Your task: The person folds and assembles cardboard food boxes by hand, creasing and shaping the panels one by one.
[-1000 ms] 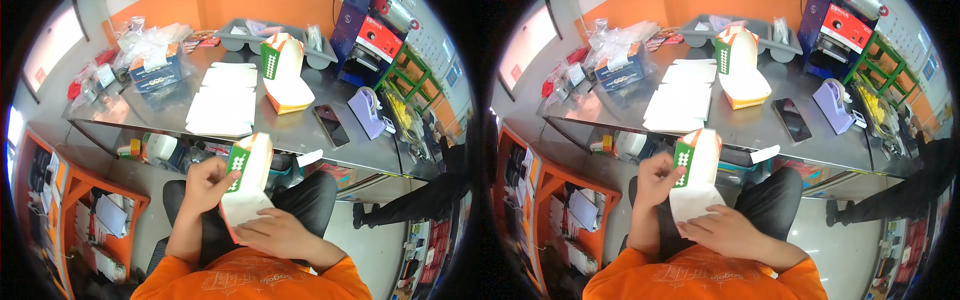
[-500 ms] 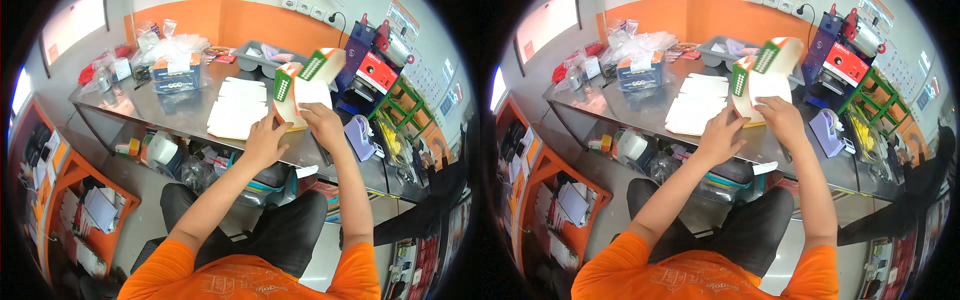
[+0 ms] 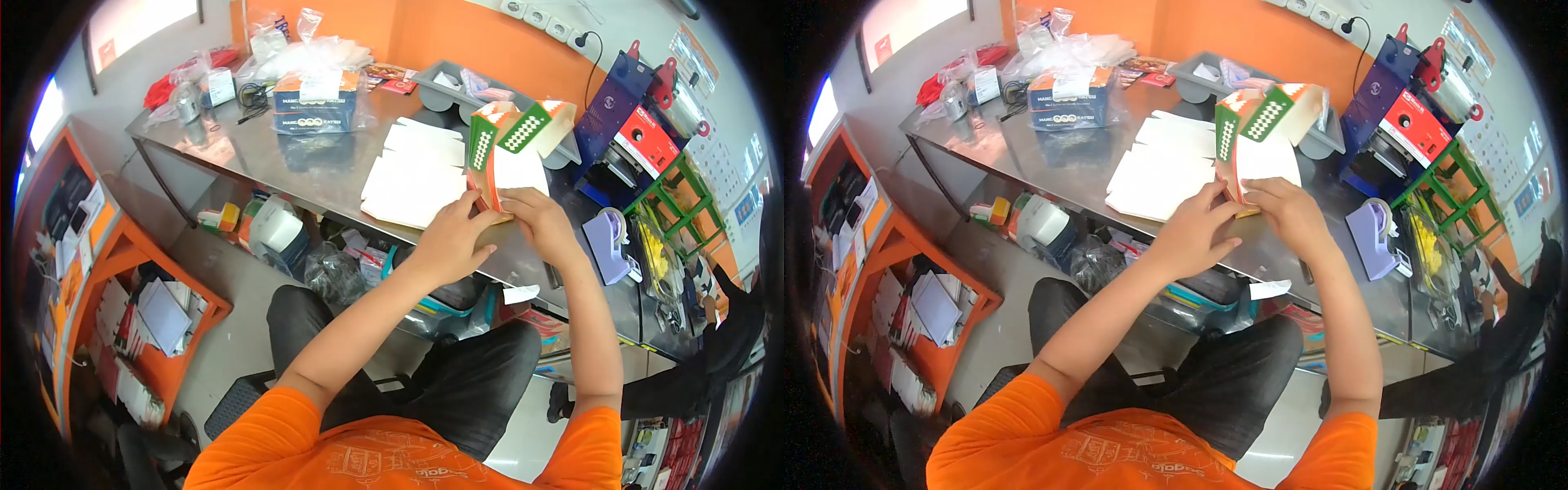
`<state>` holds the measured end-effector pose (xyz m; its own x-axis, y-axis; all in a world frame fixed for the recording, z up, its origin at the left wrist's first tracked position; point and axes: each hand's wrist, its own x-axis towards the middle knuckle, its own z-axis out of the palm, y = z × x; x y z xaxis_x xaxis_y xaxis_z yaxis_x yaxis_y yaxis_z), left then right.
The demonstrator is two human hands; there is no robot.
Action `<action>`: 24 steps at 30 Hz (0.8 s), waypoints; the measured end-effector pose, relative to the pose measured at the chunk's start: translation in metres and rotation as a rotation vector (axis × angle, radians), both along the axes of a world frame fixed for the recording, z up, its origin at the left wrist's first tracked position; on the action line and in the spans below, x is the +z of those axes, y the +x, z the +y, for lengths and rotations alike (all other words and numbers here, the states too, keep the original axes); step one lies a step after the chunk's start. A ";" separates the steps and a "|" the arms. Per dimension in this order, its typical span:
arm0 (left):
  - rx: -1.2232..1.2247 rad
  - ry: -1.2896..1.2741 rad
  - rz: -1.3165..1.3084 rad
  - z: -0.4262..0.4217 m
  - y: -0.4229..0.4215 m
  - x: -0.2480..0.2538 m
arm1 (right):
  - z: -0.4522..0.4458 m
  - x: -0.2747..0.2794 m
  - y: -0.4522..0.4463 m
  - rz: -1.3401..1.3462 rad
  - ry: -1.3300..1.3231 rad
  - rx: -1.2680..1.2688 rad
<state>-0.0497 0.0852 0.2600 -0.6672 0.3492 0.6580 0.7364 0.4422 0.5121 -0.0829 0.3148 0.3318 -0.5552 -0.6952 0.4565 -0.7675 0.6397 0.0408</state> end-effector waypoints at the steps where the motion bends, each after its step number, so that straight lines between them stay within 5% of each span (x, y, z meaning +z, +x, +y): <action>1: -0.062 0.018 -0.034 -0.006 0.001 0.009 | 0.004 -0.006 0.002 -0.043 -0.049 -0.016; 4: 0.061 0.389 -0.015 -0.017 -0.021 0.025 | 0.013 -0.015 0.010 -0.061 -0.147 0.023; 6: 0.239 0.366 0.113 -0.024 -0.056 0.038 | 0.016 -0.020 0.016 -0.045 -0.168 0.052; 9: 0.164 0.301 0.005 -0.020 -0.100 0.052 | 0.017 -0.022 0.022 -0.033 -0.174 0.062; 12: -0.303 0.239 -0.326 -0.023 -0.130 0.058 | 0.020 -0.028 0.027 -0.026 -0.250 0.044; 18: -0.115 0.285 -0.300 -0.020 -0.134 0.043 | 0.033 -0.022 0.046 0.265 -0.713 -0.192; 24: -0.079 0.220 -0.219 -0.016 -0.125 0.050 | 0.031 -0.001 0.034 0.283 -0.153 0.010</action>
<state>-0.1743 0.0696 0.3105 -0.7778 0.2709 0.5672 0.6258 0.2496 0.7390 -0.0484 0.3462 0.3310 -0.3848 -0.6110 0.6918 -0.7456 0.6476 0.1572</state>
